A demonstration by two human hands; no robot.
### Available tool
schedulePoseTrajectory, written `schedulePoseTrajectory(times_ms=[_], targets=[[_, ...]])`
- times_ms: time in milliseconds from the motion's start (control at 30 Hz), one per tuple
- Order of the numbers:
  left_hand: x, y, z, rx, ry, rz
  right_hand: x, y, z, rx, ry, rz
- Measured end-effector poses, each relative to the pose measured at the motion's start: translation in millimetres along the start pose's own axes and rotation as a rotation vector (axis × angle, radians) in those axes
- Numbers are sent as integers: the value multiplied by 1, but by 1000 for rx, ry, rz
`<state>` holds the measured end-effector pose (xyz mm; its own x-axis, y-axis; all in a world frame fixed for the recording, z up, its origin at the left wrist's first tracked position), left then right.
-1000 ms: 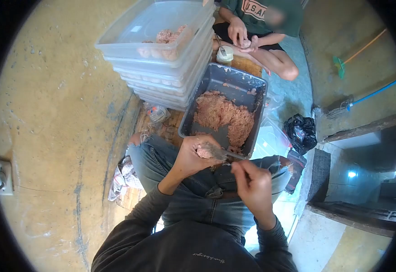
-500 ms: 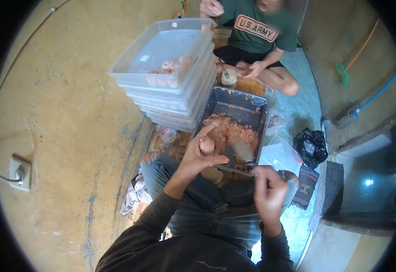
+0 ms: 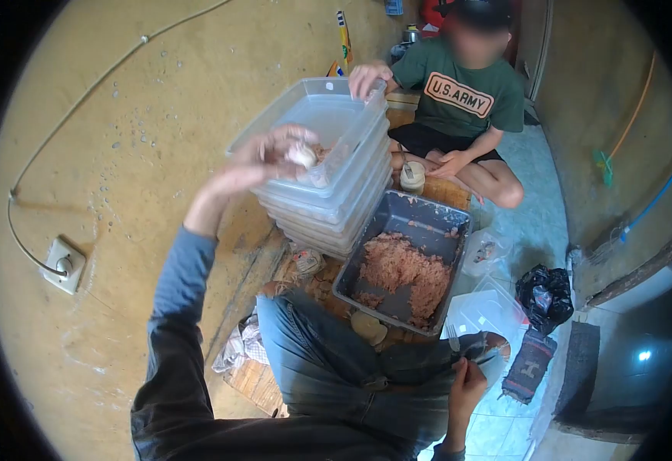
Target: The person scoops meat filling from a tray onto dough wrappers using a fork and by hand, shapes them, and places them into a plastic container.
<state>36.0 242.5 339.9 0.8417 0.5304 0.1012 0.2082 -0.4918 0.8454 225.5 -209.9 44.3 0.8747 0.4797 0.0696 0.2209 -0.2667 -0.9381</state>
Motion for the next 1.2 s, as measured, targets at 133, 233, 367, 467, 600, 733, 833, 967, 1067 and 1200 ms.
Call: schedulePoseTrajectory(times_ms=[133,233,367,467,600,733,833,967,1067,1200], targets=[[65,-64,-67,309,-146,-116,-7,3,20,-40,-78,57],[87,-105,-76,481,-280,-177,-8,8,31,-34,-92,11],[96,-128,-67,491,-399,-213,-11,21,32,-56,-92,-3],[95,-130,-67,561,-401,-317,-12,28,31,-107,-124,39],[97,-122,-63,618,-474,-252,-11,31,37,-171,-152,17],[94,-111,-55,650,-496,-249,-8,32,40,-251,-104,-85],[96,-116,-52,654,-558,-242,-7,31,43,-260,-95,-81],[97,-109,-55,534,-496,-112,-7,39,49,-366,-108,-72],[100,-90,-46,498,-419,-75,-7,35,54,-332,-55,-124],[101,-101,-40,608,-384,-179,0,-31,61,-417,-70,-262]])
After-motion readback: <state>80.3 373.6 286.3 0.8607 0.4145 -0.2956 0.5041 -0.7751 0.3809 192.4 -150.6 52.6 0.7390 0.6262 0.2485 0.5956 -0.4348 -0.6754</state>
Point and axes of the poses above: each hand's wrist, its own x-axis towards the middle knuckle, its own z-axis out of the palm, y = z × x, the point moved 8 cm from there along x, towards the middle knuckle, and after that the axes turned 5 degrees about x, right-handed, at the moved point
